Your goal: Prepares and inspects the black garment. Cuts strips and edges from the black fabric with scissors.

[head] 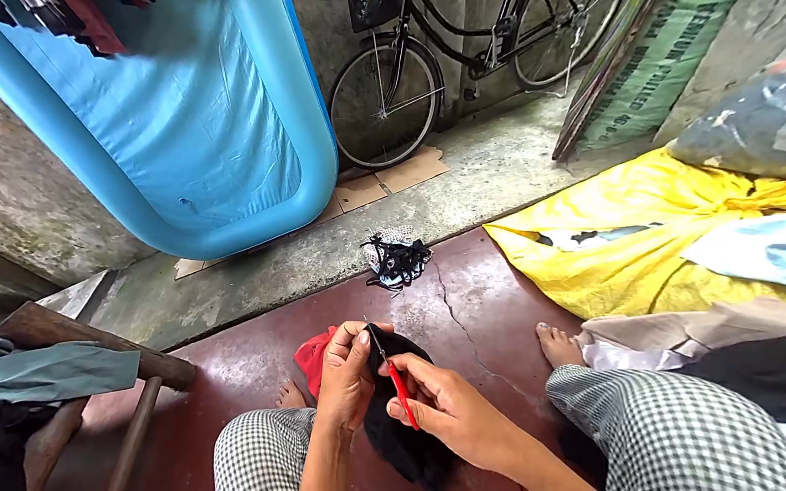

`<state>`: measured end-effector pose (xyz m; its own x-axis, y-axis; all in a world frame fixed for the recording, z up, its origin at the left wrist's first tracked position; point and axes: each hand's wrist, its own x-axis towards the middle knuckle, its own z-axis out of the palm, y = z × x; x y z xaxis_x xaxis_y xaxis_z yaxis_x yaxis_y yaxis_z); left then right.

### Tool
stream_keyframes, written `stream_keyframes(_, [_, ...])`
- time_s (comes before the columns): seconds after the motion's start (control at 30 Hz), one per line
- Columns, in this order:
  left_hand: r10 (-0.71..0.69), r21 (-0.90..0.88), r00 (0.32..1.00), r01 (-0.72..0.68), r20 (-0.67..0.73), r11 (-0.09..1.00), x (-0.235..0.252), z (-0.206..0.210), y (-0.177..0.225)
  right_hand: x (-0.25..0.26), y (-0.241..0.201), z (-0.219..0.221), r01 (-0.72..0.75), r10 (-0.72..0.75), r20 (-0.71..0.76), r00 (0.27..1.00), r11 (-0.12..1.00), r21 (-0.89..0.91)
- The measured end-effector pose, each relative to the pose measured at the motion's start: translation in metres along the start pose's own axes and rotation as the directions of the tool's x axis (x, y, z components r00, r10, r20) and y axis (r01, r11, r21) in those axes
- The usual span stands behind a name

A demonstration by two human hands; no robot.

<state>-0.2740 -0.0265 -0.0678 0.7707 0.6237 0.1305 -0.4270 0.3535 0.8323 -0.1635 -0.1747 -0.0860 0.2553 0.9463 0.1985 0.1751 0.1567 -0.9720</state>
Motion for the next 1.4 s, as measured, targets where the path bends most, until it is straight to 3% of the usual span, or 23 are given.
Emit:
stream_keyframes(0.23, [0.015,0.336,0.986,-0.07,0.163,0.939,0.002,-0.015,0.012,0.0,0.002,-0.006,0.019,-0.022,0.055,0.998,0.999,0.042])
stream_keyframes(0.47, [0.026,0.498,0.982,-0.117,0.185,0.859,0.001,-0.023,0.022,0.004,0.004,-0.006,-0.074,0.033,0.167,0.985,0.966,0.246])
stream_keyframes(0.7, [-0.058,0.652,0.977,-0.094,0.207,0.752,-0.005,-0.027,0.022,0.006,-0.005,-0.009,-0.142,0.108,0.131,0.986,0.945,0.295])
stream_keyframes(0.87, [-0.025,0.798,0.994,-0.068,0.103,0.599,-0.015,-0.018,0.031,0.01,-0.005,-0.019,-0.013,0.047,-0.17,0.984,0.981,0.194])
stream_keyframes(1.0, [0.073,0.88,0.978,-0.206,0.194,0.427,-0.011,-0.01,0.038,0.016,-0.011,-0.02,-0.073,0.165,-0.305,0.938,0.954,0.292])
stream_keyframes(1.1, [0.084,0.903,0.963,-0.271,0.258,0.334,-0.007,0.008,0.05,0.017,-0.014,-0.013,-0.05,0.161,-0.352,0.922,0.951,0.304])
stream_keyframes(1.23, [-0.011,0.884,0.956,-0.267,0.293,0.384,0.02,0.036,0.054,0.014,-0.017,-0.003,0.037,0.083,-0.403,0.911,0.959,0.281])
stream_keyframes(1.4, [0.092,0.86,0.969,-0.245,0.228,0.448,0.038,0.063,0.059,0.015,0.006,0.012,0.037,0.058,-0.632,0.773,0.99,0.137])
